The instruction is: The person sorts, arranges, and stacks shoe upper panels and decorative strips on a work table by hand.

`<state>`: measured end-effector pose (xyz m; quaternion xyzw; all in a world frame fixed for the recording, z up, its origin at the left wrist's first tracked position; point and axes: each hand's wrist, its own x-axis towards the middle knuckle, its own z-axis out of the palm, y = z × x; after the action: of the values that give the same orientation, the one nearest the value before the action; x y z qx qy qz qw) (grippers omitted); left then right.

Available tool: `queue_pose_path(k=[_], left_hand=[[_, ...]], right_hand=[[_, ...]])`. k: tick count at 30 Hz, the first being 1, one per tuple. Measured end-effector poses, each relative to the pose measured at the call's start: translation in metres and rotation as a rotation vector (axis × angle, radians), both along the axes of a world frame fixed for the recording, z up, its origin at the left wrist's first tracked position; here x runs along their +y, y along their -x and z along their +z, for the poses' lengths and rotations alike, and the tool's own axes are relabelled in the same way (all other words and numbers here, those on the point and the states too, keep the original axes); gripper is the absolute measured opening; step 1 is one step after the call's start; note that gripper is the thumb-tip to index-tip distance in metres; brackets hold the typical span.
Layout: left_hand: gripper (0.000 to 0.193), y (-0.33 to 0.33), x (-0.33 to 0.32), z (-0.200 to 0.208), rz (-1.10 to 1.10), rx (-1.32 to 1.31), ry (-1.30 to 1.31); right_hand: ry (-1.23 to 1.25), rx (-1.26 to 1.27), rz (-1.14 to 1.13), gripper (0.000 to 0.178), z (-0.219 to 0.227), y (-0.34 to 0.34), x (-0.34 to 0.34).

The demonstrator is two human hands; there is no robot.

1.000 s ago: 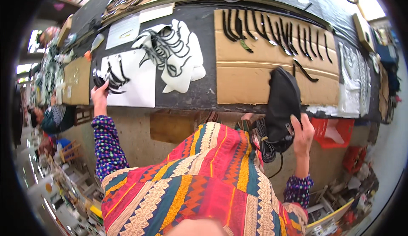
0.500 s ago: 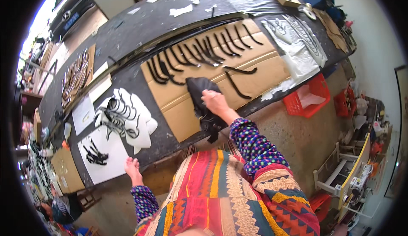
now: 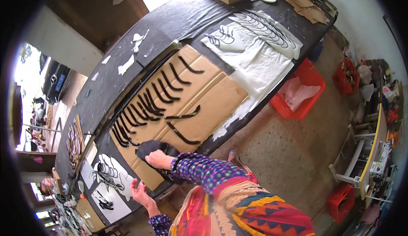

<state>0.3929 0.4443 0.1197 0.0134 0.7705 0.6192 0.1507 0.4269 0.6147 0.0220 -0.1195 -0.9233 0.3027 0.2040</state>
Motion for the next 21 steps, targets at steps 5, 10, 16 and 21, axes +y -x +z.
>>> queue_pose_path(k=[5, 10, 16, 21], left_hand=[[0.023, -0.057, 0.091, 0.049, -0.134, 0.183, 0.114], [0.018, -0.064, 0.184, 0.061, -0.391, 0.262, 0.119], [0.022, -0.108, 0.362, -0.014, -0.988, 0.002, 0.089], [0.024, -0.207, 0.498, -0.086, -1.411, 0.204, -0.016]], right_hand=[[0.275, -0.297, 0.184, 0.033, 0.014, -0.012, 0.037], [0.287, 0.123, 0.316, 0.028, 0.014, -0.122, 0.127], [0.381, -0.039, -0.525, 0.014, -0.021, -0.374, 0.256], [0.463, -0.094, -1.080, 0.014, -0.027, -0.498, 0.319]])
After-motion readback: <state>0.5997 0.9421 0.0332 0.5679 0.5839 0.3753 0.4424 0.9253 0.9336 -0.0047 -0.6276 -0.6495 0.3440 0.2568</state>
